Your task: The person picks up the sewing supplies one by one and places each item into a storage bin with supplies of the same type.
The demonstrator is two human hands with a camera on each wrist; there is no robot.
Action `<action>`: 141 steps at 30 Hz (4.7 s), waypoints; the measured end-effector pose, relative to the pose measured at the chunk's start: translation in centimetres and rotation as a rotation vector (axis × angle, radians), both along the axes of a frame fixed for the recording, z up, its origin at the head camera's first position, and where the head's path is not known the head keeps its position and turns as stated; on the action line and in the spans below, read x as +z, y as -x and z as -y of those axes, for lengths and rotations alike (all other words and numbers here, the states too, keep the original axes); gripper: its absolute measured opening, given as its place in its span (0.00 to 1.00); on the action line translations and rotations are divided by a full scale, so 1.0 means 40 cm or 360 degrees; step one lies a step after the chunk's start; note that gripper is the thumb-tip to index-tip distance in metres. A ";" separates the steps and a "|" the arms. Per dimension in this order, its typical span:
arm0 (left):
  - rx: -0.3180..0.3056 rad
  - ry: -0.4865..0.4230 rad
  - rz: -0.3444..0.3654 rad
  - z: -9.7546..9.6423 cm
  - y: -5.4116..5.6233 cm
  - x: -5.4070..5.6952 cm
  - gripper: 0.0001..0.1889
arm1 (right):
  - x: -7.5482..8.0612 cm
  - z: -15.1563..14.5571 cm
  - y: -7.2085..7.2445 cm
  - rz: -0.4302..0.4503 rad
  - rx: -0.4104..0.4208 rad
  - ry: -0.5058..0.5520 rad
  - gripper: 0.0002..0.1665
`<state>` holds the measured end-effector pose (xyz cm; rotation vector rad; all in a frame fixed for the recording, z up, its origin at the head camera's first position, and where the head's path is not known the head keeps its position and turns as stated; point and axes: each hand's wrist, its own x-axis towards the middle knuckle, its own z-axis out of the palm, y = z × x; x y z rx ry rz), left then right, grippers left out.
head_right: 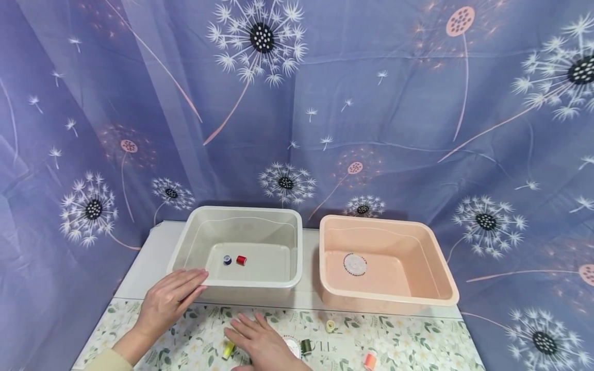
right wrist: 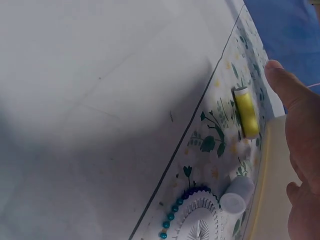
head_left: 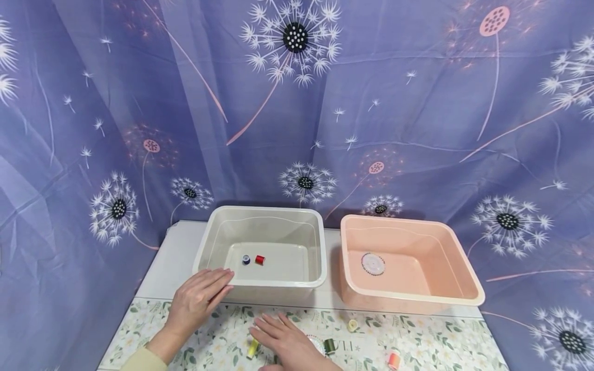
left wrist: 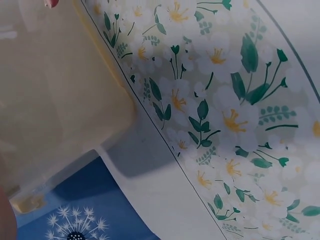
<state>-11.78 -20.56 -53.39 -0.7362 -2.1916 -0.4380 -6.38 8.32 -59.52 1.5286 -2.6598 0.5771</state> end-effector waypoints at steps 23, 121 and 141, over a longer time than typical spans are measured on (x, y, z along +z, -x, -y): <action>0.0094 0.0023 0.0151 -0.001 -0.009 -0.008 0.34 | -0.025 0.016 0.020 -0.0056 0.0027 -0.0049 0.45; 0.0103 -0.0014 0.0094 -0.011 -0.016 -0.009 0.33 | 0.202 -0.024 0.069 -0.0508 0.0184 0.0551 0.17; 0.0095 -0.0031 0.0092 -0.012 -0.009 -0.004 0.33 | 0.387 -0.062 0.217 -0.0651 0.0156 0.0457 0.18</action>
